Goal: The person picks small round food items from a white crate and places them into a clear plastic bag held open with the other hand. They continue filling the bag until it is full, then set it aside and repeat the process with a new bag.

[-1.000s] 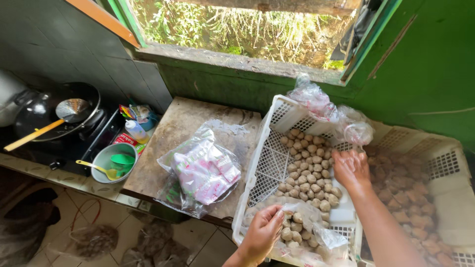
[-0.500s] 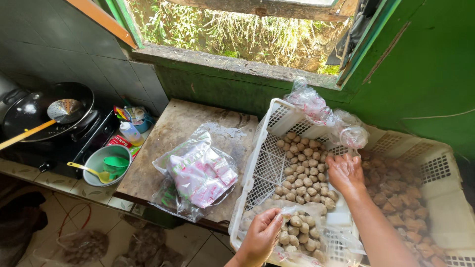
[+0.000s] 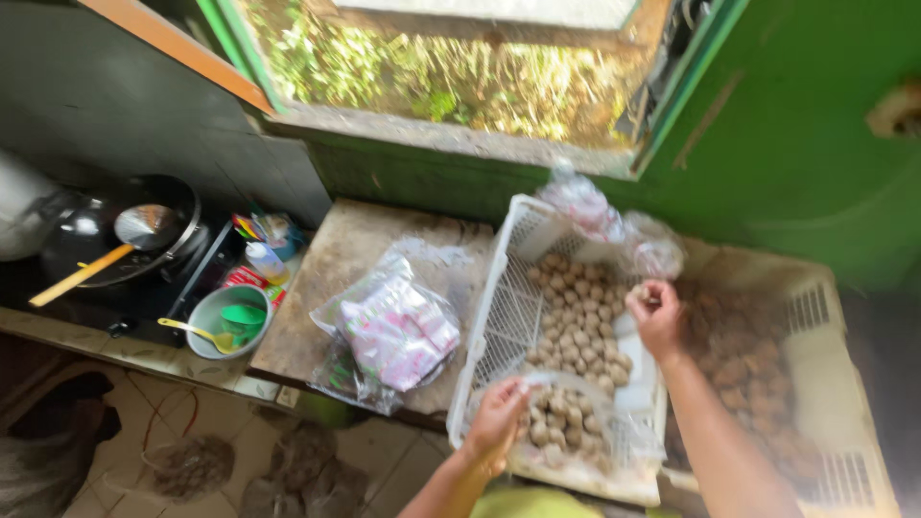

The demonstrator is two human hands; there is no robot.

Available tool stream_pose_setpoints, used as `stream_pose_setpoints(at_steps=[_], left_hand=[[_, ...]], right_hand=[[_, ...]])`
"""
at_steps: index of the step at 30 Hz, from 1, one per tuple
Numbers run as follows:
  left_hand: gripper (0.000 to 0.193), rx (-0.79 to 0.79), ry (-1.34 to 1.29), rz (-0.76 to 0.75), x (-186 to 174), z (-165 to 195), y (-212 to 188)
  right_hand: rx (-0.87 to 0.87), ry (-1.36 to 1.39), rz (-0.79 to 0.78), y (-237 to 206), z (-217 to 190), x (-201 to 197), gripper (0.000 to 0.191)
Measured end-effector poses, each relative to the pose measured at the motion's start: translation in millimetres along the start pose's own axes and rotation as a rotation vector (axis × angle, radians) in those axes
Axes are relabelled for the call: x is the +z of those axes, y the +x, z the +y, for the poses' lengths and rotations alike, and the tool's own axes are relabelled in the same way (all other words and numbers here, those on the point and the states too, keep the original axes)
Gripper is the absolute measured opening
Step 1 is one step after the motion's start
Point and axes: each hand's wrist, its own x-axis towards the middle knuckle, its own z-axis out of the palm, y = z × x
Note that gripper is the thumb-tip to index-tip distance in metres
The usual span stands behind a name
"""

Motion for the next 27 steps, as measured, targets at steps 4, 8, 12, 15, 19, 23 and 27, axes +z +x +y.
stream_pose_setpoints(at_steps=[4, 8, 12, 15, 19, 23, 27], left_hand=[[0.021, -0.164, -0.039, 0.078, -6, -5, -10], [0.023, -0.057, -0.05, 0.007, -2, 2, -10], [0.024, -0.074, -0.018, 0.047, 4, 8, -13], [0.025, -0.049, -0.075, 0.0, 5, 10, -16], [0.024, -0.032, -0.082, 0.022, 4, 9, -18], [0.023, -0.043, -0.07, 0.025, 2, 9, -20], [0.024, -0.027, -0.052, 0.018, 0, 10, -20]], right_hand=[[0.387, 0.541, -0.269, -61, 0, -30, 0.029], [0.35, 0.623, -0.794, -132, -41, -49, 0.031], [-0.084, 0.028, -0.917, -159, -95, -31, 0.043], [-0.227, -0.042, -0.913, -153, -107, -24, 0.041], [0.209, 0.002, -0.835, -110, -70, -30, 0.022], [-0.11, -0.464, -0.441, -30, -16, -20, 0.021], [-0.404, -0.998, -0.487, 23, 8, 9, 0.016]])
